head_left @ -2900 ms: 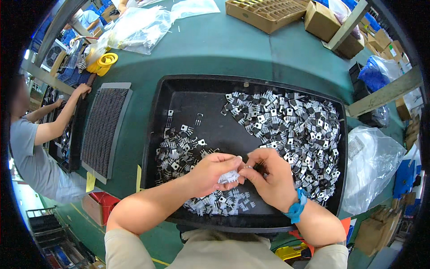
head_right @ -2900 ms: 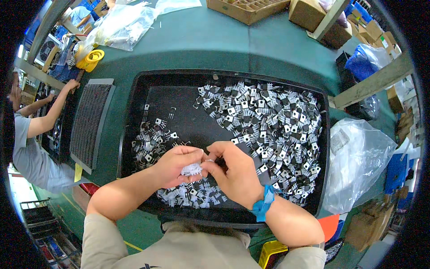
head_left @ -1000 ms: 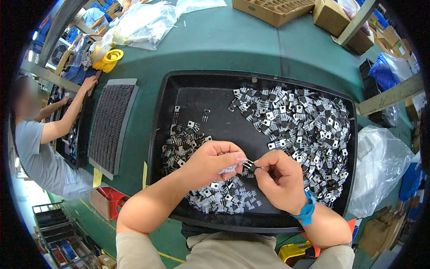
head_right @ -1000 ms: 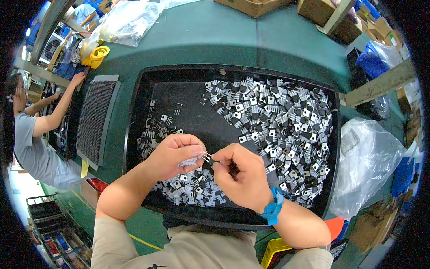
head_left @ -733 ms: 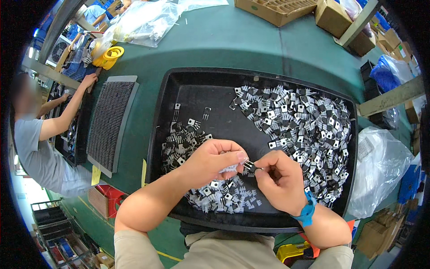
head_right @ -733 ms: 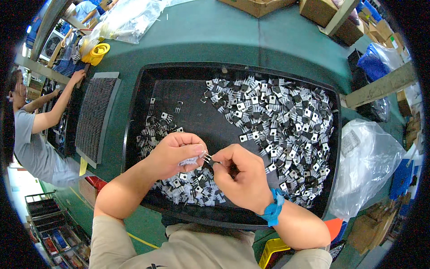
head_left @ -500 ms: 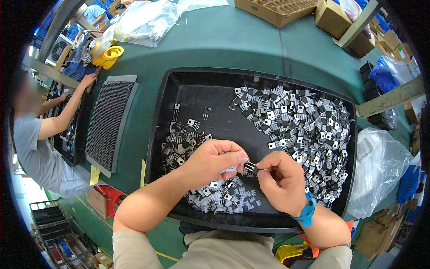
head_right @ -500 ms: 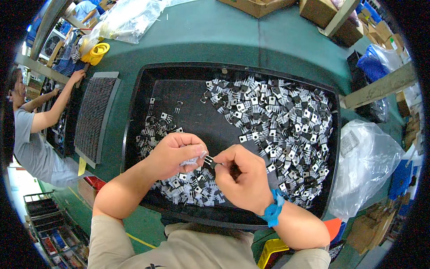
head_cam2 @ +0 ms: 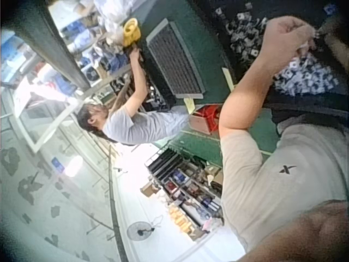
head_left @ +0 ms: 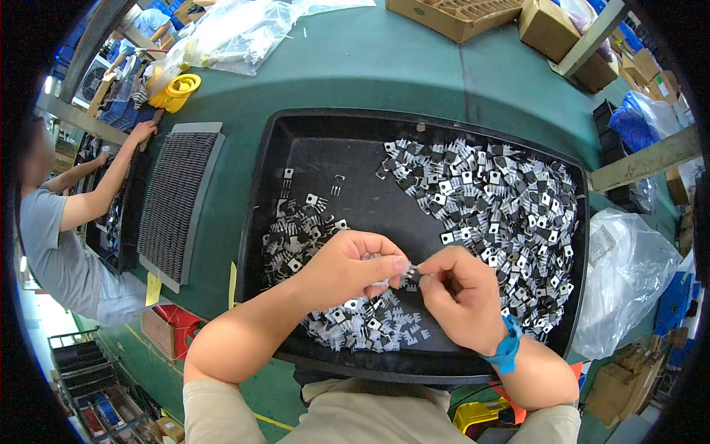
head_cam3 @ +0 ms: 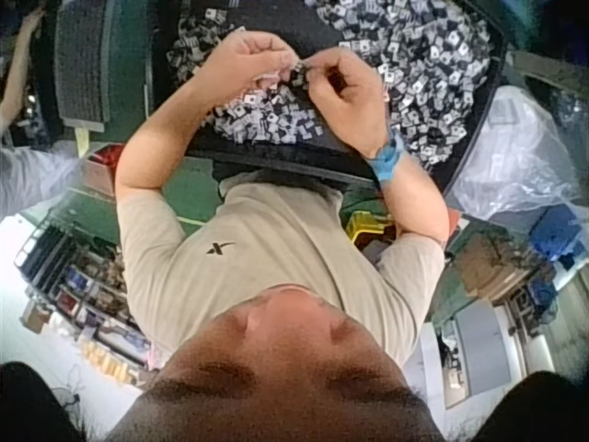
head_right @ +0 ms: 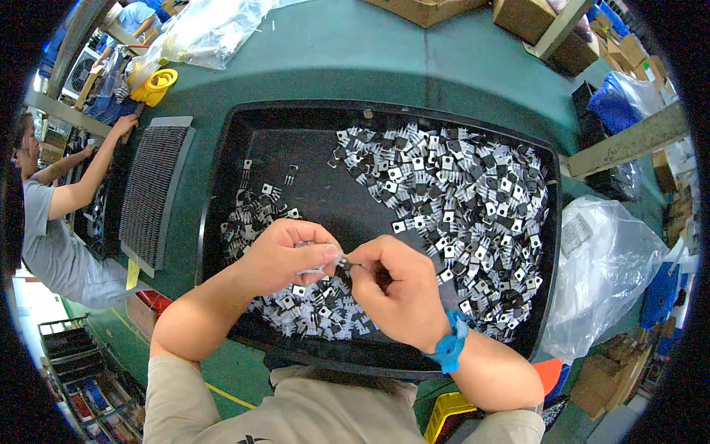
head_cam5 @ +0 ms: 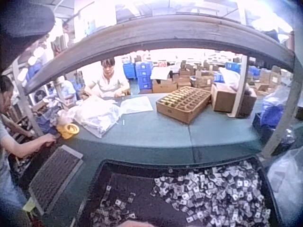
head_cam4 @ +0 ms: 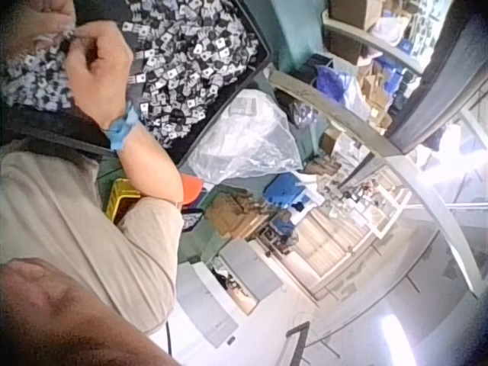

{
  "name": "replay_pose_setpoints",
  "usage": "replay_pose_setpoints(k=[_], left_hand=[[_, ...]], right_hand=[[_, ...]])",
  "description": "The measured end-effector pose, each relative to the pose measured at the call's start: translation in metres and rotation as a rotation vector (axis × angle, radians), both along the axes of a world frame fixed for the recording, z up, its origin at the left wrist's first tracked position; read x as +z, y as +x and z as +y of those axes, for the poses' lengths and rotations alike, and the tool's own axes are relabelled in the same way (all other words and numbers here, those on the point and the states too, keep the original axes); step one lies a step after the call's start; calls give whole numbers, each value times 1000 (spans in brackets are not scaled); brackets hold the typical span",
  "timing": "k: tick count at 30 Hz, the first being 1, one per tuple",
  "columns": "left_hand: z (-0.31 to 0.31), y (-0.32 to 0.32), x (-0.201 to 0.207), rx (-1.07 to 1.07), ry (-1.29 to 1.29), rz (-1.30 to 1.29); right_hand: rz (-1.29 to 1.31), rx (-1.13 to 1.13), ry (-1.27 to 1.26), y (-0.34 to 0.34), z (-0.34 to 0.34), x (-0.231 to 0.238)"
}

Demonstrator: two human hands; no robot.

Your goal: The person sits at a workstation and repeatedly picks up small black electronic components and white plastic clips from a black tray. They insert the clips into the components by hand and place the assembled units back into the tray. The process is repetitive and involves handling small parts with precision.

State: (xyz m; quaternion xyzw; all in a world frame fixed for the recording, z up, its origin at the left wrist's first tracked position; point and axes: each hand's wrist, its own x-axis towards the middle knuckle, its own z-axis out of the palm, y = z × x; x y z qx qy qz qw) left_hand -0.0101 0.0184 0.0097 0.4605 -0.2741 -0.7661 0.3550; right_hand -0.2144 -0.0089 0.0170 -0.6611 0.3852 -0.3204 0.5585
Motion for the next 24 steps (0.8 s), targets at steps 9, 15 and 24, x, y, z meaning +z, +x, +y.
replay_pose_setpoints(k=[9, 15, 24], left_hand=[[0, 2, 5, -3, -77, -165], [0, 5, 3, -95, -83, -299], [-1, 5, 3, -74, -89, -293]], right_hand=[[-30, 63, 58, -2, -4, -8], [-49, 76, 91, 1, -3, -16], [-42, 118, 97, 3, -4, -17]])
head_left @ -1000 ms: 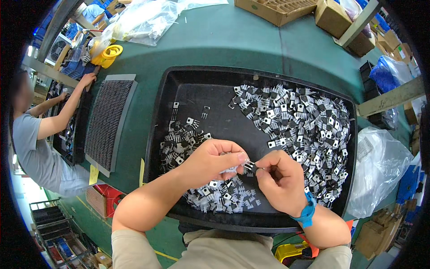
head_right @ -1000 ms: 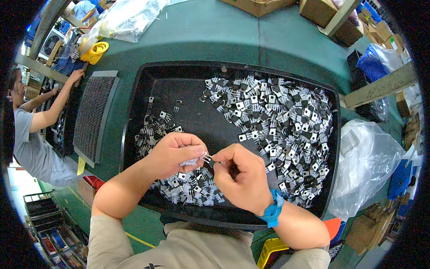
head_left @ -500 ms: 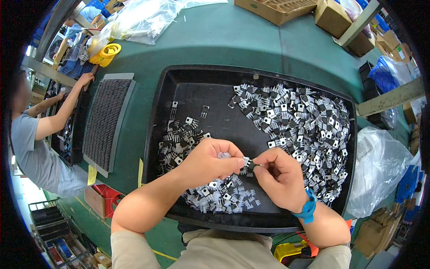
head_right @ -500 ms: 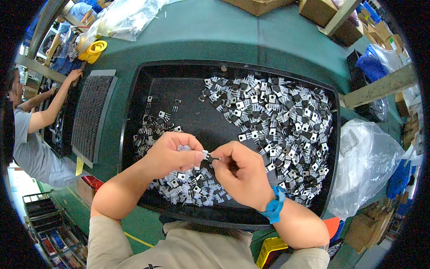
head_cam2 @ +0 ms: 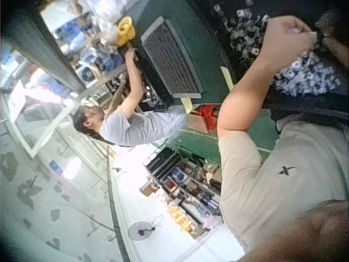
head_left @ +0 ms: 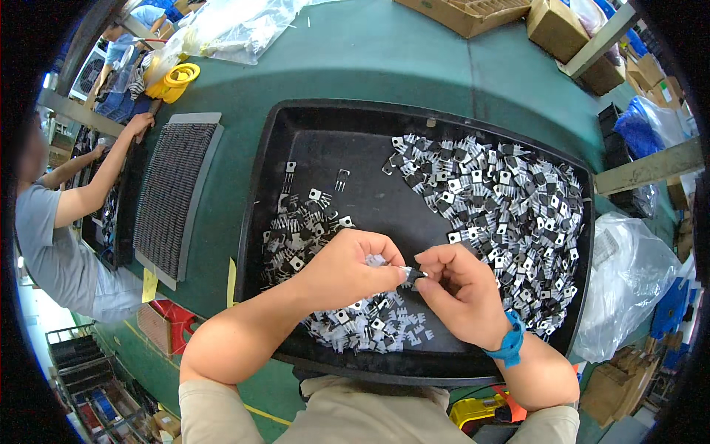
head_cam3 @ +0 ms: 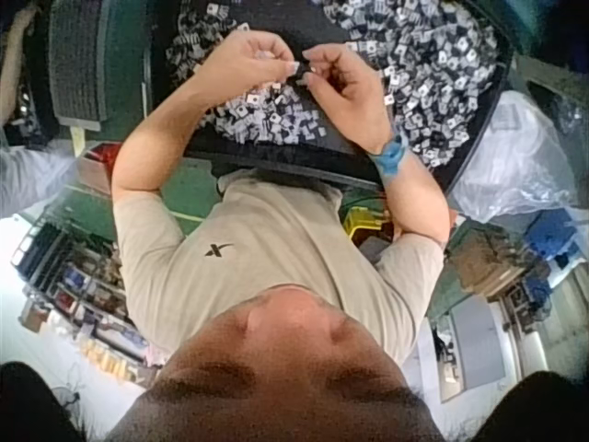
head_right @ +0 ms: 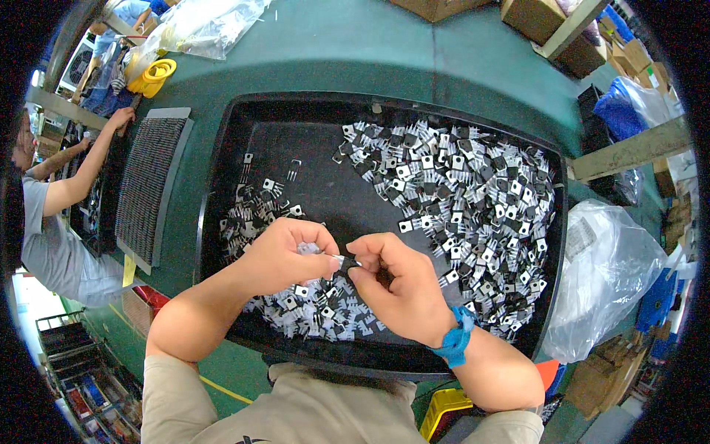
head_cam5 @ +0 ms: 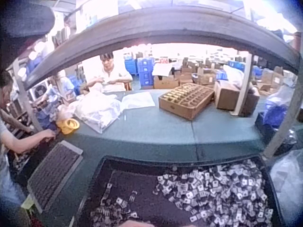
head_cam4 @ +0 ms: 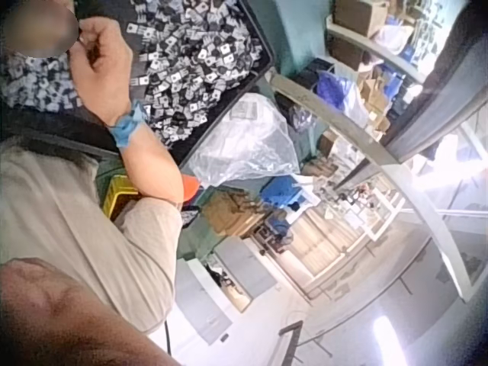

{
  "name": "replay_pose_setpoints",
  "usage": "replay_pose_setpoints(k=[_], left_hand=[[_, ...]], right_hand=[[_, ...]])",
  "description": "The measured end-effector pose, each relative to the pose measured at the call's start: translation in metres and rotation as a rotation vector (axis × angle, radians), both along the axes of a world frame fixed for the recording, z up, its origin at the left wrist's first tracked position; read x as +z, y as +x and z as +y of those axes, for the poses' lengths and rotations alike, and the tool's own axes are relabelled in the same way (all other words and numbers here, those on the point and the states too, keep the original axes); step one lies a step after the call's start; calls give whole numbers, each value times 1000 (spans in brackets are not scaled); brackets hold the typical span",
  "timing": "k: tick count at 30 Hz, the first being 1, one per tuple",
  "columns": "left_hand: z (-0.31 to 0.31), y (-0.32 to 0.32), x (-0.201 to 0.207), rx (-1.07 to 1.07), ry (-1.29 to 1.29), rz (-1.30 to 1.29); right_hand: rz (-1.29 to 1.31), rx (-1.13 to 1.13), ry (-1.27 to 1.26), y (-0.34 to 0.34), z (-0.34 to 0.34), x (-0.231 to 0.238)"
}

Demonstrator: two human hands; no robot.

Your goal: The person sits at a workstation and repeatedly picks up small black electronic components and white plastic clips from a black tray. They insert the clips into the components by hand and place the assembled units back into the tray. The process is repetitive and involves handling small parts with precision.

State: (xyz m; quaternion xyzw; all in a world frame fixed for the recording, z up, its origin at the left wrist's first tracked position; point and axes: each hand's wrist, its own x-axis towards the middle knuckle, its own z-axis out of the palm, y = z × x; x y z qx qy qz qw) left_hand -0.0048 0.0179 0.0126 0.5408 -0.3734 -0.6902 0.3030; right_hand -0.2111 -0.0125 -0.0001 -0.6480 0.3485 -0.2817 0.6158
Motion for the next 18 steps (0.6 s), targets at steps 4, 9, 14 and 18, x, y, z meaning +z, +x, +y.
replay_pose_setpoints(k=[4, 9, 14, 18], left_hand=[[-2, -1, 2, -9, -26, -23], [-2, 4, -4, 84, 97, 171], [-4, 12, -9, 260, 136, 444], [-6, 13, -10, 291, 142, 489]], right_hand=[[24, 9, 35, -1, -2, 2], [-34, -29, 224, -1, -4, 8], [-298, -30, 733, -7, -16, 9], [186, 197, -239, 3, -7, -14]])
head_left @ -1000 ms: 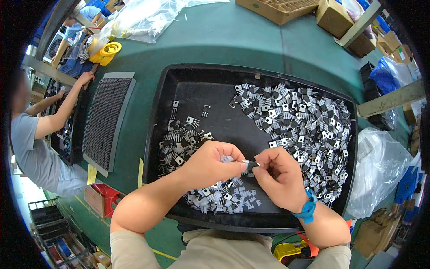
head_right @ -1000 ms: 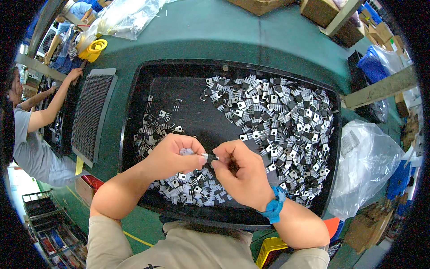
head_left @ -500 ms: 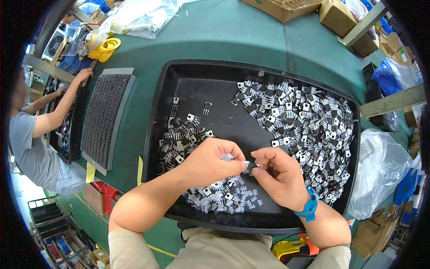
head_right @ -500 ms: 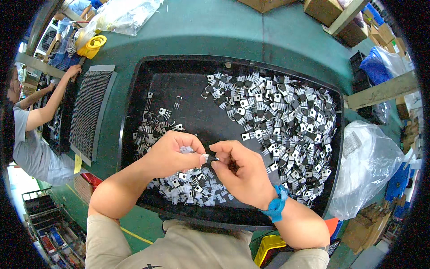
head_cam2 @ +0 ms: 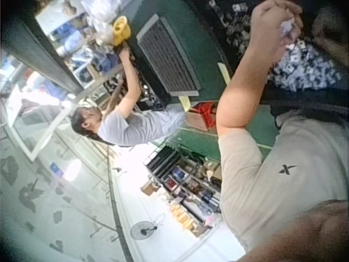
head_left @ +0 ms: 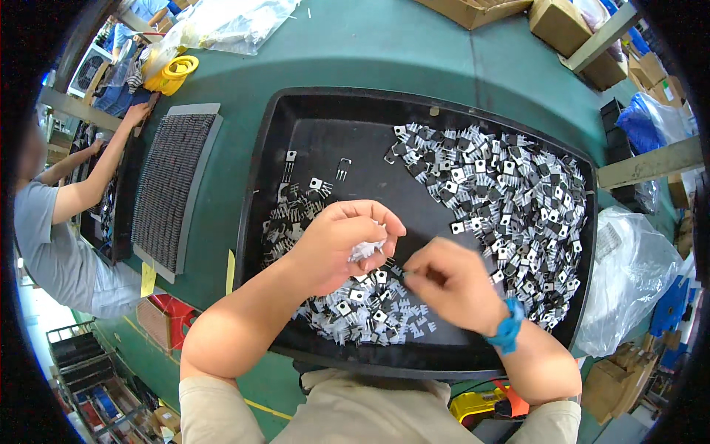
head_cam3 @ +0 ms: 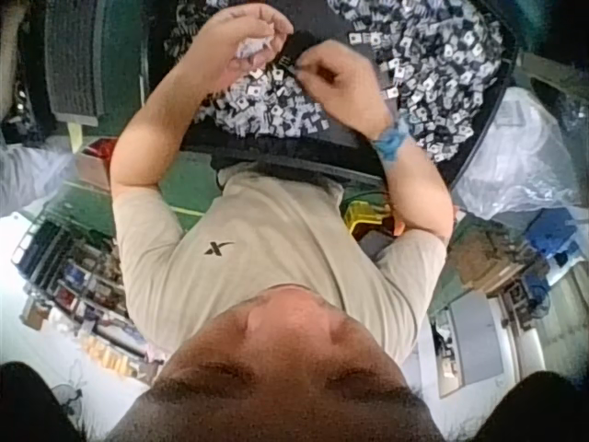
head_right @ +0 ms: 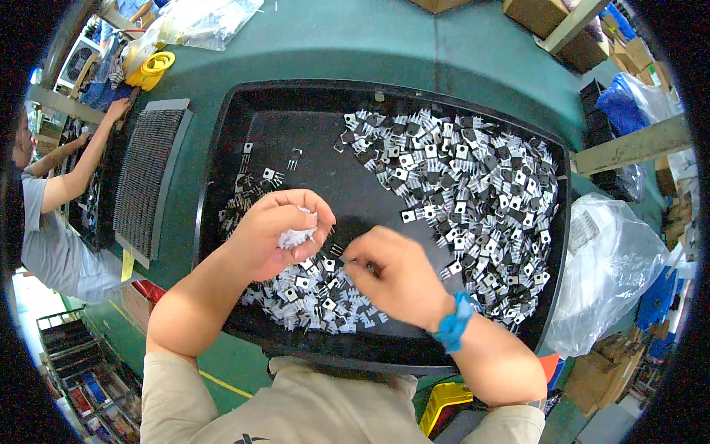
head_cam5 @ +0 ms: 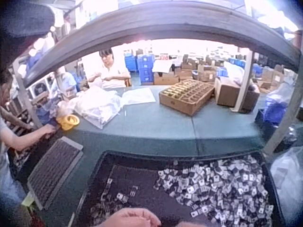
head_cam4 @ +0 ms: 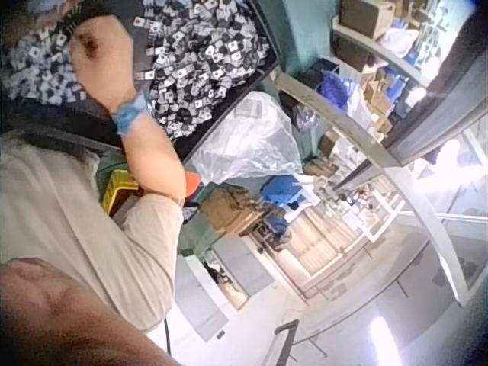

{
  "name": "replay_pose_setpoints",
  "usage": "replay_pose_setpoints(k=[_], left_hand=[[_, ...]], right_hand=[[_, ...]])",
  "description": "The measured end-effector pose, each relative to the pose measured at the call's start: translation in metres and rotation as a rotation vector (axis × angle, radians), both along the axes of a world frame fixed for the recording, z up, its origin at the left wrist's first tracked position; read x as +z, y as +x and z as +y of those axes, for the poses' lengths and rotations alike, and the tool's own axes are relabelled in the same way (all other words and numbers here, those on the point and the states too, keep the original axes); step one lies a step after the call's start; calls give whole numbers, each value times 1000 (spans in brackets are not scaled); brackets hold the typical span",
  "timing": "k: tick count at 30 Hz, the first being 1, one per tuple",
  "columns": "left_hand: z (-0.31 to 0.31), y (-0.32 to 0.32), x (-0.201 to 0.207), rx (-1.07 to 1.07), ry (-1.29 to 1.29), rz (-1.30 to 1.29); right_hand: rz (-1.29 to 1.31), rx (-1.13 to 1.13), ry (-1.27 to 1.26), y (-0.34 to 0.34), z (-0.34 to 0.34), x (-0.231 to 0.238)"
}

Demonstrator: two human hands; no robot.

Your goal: The person sits at a workstation and repeatedly picks up small black electronic components and white plastic clips from a black tray. They insert the clips into the components by hand and place the assembled units back into the tray. The process is repetitive and involves handling small parts with precision.

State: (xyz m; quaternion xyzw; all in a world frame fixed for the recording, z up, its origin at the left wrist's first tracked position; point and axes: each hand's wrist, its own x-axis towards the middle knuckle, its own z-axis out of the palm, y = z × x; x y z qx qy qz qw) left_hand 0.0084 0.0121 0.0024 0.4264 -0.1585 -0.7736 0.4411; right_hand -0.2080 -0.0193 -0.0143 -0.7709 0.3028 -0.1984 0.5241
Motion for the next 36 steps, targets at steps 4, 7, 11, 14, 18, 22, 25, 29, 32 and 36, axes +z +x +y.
replay_pose_setpoints(k=[4, 7, 11, 14, 18, 22, 25, 29, 32, 36], left_hand=[[1, -3, 1, 5, -58, -15], [0, -3, -2, -5, -83, 6], [1, -2, -4, 28, -50, 95], [-1, -1, -3, 23, -9, 100], [0, -2, -2, 9, -12, 18], [0, -2, -4, 2, -40, 3], [1, -4, -2, 0, -59, -36], [1, -10, 3, -22, -17, -117], [3, -8, -1, -92, -11, -152], [2, -12, 10, -259, -105, -394]], right_hand=[[263, 259, -313, 10, 20, 6], [341, 325, -409, 12, 26, 2], [359, 423, -463, 12, 27, -1], [377, 491, -435, 10, 28, 0], [277, 474, -322, 7, 27, 2], [-30, 340, -166, 5, 21, 9], [-69, 113, 112, 0, 13, 31], [-296, -262, 239, -6, 11, 21], [-234, -317, 63, -5, 6, 25], [-148, -233, -253, -5, -2, 28]])
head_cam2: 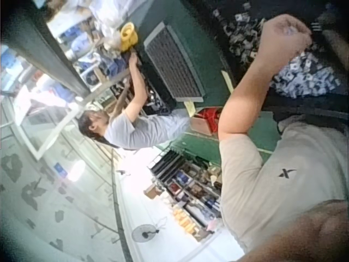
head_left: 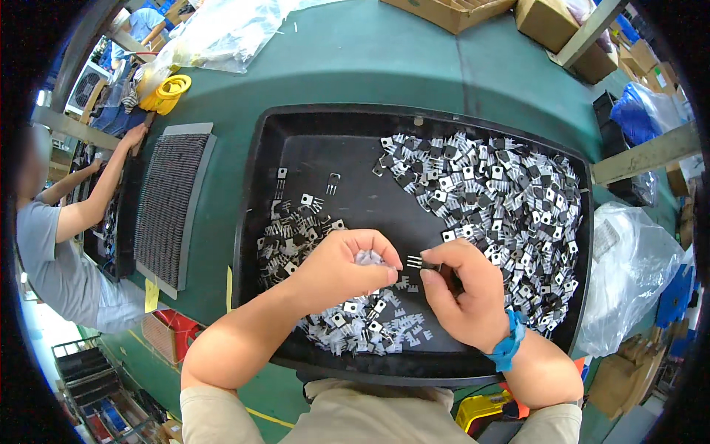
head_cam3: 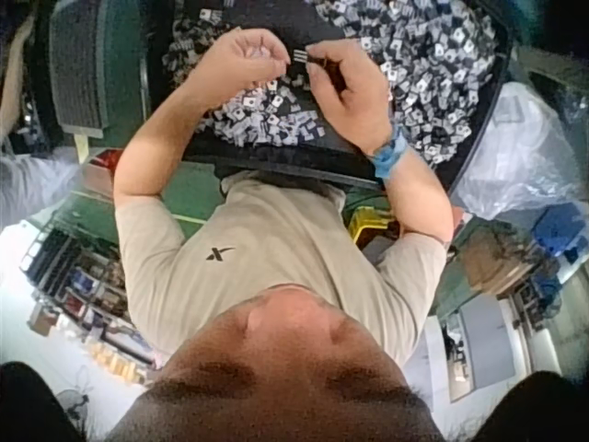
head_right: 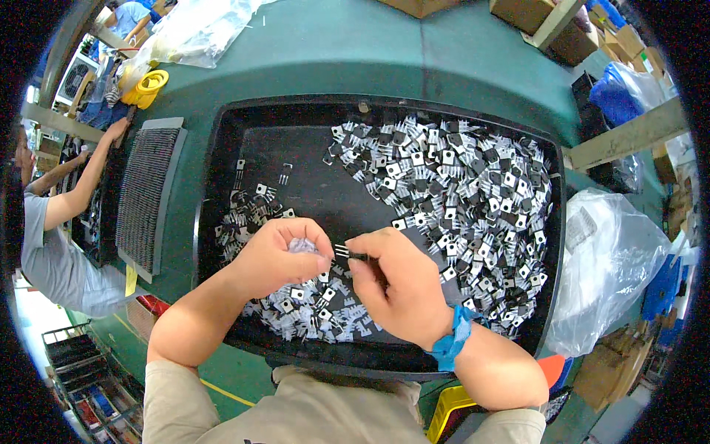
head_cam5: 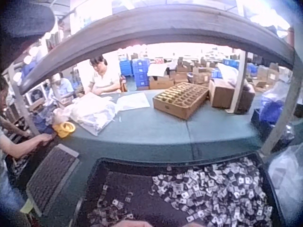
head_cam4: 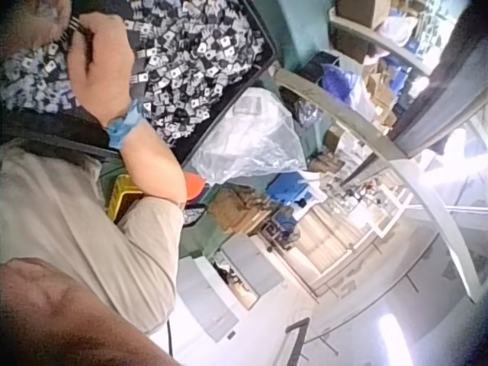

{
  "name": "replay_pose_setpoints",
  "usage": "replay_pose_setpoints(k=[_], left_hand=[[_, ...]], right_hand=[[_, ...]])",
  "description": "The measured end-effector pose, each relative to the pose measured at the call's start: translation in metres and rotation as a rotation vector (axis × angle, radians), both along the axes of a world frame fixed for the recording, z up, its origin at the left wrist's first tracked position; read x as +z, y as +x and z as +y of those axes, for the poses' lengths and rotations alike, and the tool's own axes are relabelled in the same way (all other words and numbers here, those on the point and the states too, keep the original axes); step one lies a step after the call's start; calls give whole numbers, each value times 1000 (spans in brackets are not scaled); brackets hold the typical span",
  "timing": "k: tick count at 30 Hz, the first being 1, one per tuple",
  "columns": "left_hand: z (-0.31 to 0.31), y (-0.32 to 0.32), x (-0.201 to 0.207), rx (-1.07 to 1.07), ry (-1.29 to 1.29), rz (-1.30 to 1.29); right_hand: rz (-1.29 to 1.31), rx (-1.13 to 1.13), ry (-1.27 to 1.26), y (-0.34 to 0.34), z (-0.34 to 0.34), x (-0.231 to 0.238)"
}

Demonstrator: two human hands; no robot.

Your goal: The person sits at a workstation and repeatedly picks up small black electronic components and white plastic clips from a black tray. They insert the clips into the components by hand and place the assembled units back into the tray. The process is repetitive and involves handling small parts with precision.

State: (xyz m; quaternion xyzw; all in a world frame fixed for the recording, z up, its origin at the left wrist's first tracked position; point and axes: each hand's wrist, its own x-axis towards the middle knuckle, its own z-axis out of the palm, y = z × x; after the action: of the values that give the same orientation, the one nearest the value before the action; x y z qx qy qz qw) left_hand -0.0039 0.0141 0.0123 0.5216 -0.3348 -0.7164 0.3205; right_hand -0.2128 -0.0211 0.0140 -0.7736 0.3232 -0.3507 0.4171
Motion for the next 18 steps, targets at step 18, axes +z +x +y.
replay_pose_setpoints(k=[18], left_hand=[[5, -4, -9, -94, -191, -159]], right_hand=[[143, 101, -135, 3, 5, -1]])
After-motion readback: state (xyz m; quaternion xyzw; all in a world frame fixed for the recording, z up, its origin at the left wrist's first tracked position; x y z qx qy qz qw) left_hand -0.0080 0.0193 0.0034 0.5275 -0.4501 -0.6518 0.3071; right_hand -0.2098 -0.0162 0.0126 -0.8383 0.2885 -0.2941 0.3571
